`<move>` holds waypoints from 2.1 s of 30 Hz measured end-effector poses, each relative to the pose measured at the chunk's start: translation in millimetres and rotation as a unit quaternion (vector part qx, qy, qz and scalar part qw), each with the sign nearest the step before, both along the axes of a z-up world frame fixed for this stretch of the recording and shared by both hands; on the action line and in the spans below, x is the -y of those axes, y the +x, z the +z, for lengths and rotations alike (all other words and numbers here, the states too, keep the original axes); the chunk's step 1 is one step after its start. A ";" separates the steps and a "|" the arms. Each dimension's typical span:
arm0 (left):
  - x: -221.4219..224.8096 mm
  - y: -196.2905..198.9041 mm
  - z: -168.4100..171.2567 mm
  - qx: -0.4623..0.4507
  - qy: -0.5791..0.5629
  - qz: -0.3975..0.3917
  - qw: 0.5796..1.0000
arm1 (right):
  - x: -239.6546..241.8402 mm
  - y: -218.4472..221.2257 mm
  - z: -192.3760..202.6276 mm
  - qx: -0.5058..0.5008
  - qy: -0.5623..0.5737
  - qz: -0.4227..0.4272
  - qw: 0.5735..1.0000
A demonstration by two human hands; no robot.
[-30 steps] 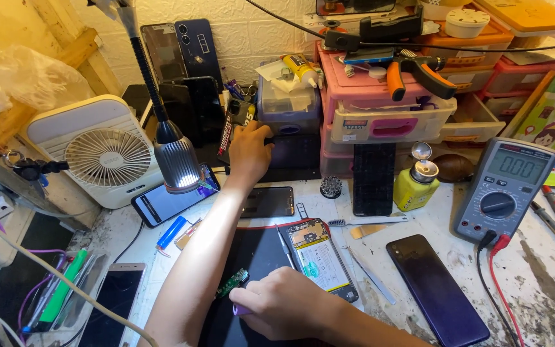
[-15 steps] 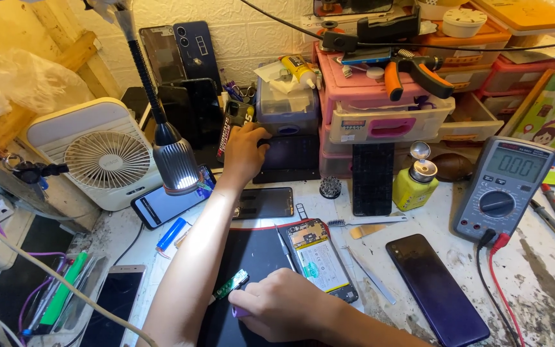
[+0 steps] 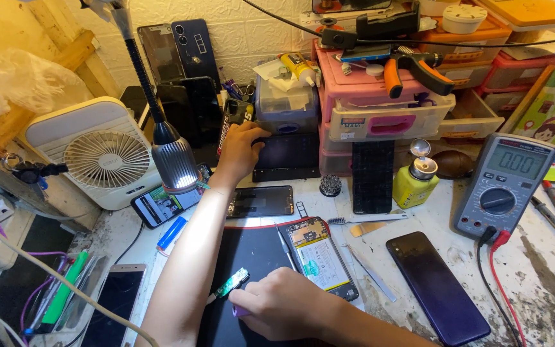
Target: Repairing a mobile phone by inspecting and connecting internal components like the battery and circuit board.
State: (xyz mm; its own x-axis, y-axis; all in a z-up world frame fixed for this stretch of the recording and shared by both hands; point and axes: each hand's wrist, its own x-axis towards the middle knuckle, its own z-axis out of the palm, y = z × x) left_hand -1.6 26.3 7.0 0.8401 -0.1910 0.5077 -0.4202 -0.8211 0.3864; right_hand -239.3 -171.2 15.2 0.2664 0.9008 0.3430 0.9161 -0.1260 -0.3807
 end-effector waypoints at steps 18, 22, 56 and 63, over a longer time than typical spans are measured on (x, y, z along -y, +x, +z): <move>31.3 -10.6 17.8 -0.035 0.051 0.101 0.993 | -0.8 -2.9 0.1 0.018 -0.001 0.000 1.000; 40.0 -17.1 26.2 -0.084 0.059 0.133 0.986 | -1.4 -3.3 -1.3 0.025 0.012 -0.007 1.000; 44.3 -3.8 3.1 0.025 0.124 0.185 0.975 | -3.3 -3.0 -10.1 0.047 0.013 -0.012 0.999; 55.5 -3.2 0.7 0.113 0.235 0.218 0.940 | -1.8 -0.7 2.1 0.016 0.000 0.006 1.000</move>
